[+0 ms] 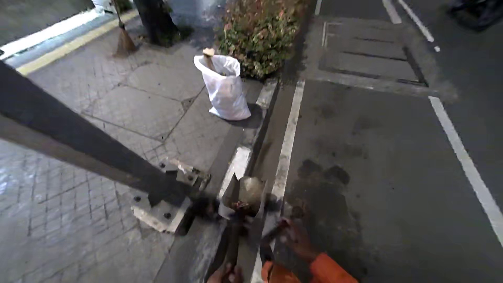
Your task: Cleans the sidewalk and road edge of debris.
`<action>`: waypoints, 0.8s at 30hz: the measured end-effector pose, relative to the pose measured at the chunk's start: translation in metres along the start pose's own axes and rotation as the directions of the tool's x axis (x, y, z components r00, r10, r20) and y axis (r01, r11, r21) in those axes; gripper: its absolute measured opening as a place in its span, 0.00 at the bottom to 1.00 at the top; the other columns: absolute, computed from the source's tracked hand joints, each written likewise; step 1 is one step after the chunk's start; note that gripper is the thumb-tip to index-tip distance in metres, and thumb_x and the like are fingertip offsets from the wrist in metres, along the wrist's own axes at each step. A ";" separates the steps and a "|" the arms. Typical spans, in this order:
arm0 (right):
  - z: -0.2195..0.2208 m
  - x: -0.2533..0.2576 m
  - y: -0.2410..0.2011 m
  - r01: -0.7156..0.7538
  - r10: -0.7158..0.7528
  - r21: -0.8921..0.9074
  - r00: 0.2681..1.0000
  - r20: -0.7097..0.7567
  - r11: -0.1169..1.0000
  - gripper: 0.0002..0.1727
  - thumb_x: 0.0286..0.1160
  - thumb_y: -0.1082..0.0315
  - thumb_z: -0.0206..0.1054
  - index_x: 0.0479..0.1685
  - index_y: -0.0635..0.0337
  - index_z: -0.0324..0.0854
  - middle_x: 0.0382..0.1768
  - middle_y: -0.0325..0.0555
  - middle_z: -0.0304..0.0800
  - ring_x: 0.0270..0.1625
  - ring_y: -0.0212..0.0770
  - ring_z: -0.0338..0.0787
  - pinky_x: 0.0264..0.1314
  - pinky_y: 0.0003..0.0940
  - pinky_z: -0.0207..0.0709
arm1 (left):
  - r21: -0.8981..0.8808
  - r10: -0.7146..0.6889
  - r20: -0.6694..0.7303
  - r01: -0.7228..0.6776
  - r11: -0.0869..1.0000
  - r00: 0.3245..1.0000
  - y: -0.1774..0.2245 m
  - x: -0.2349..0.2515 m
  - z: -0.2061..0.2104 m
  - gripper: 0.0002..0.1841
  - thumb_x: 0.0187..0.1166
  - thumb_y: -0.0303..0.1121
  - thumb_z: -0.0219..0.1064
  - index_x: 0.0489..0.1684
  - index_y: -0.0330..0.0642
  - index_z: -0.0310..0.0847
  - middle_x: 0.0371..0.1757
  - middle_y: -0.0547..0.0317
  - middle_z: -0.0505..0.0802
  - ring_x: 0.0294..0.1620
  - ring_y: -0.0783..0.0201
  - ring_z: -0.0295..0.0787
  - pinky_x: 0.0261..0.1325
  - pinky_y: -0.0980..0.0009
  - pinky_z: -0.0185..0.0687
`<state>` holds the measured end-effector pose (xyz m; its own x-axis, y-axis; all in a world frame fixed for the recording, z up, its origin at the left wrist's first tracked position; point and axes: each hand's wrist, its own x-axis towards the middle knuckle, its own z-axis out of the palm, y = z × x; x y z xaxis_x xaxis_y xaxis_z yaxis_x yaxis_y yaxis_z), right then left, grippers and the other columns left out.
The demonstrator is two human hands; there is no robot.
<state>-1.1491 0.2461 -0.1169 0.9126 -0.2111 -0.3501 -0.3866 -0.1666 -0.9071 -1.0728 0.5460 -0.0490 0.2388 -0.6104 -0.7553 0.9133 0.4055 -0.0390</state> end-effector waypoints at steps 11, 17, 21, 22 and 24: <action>-0.054 0.326 -0.245 0.332 -0.043 0.293 0.725 -0.688 0.897 0.30 0.61 0.82 0.70 0.69 0.78 0.72 0.60 0.58 0.91 0.65 0.41 0.90 0.72 0.36 0.82 | 0.155 0.197 0.403 -0.279 0.948 0.894 0.105 0.093 0.421 0.12 0.93 0.31 0.42 0.66 0.41 0.64 0.37 0.56 0.88 0.33 0.62 0.91 0.40 0.66 0.92; -0.182 0.490 -0.343 0.874 -0.577 0.028 0.343 -0.741 0.484 0.30 0.64 0.72 0.73 0.67 0.44 0.69 0.26 0.24 0.90 0.34 0.32 0.93 0.66 0.48 0.87 | 0.581 0.016 0.515 -0.363 0.729 0.857 0.316 0.151 0.519 0.21 0.89 0.30 0.48 0.78 0.41 0.71 0.47 0.55 0.93 0.34 0.62 0.91 0.33 0.67 0.89; -0.233 0.568 -0.450 0.865 -0.614 0.081 0.415 -0.672 0.496 0.17 0.70 0.69 0.69 0.55 0.38 0.79 0.20 0.27 0.87 0.28 0.35 0.91 0.55 0.48 0.90 | 0.678 0.499 0.023 -0.380 0.629 0.866 0.498 0.260 0.523 0.16 0.92 0.34 0.51 0.68 0.37 0.75 0.32 0.57 0.86 0.24 0.66 0.83 0.28 0.70 0.83; -0.238 0.592 -0.475 0.846 -0.608 0.084 0.444 -0.658 0.526 0.17 0.70 0.70 0.68 0.55 0.38 0.78 0.19 0.26 0.85 0.26 0.34 0.89 0.49 0.45 0.91 | 0.676 0.571 -0.078 -0.378 0.633 0.817 0.539 0.289 0.521 0.16 0.92 0.35 0.50 0.68 0.35 0.74 0.30 0.57 0.84 0.23 0.66 0.81 0.28 0.69 0.82; -0.241 0.641 -0.521 0.799 -0.594 0.054 0.488 -0.639 0.599 0.22 0.66 0.75 0.64 0.58 0.42 0.72 0.18 0.26 0.83 0.22 0.33 0.88 0.36 0.40 0.92 | 0.637 0.609 -0.238 -0.352 0.686 0.756 0.613 0.342 0.519 0.17 0.93 0.38 0.50 0.68 0.35 0.70 0.31 0.55 0.80 0.25 0.63 0.78 0.31 0.65 0.81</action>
<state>-0.3947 -0.0347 0.1879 0.5902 -0.6196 0.5174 0.5049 -0.2168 -0.8355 -0.2599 0.2325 0.0088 0.6583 -0.0524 -0.7509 0.7527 0.0593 0.6557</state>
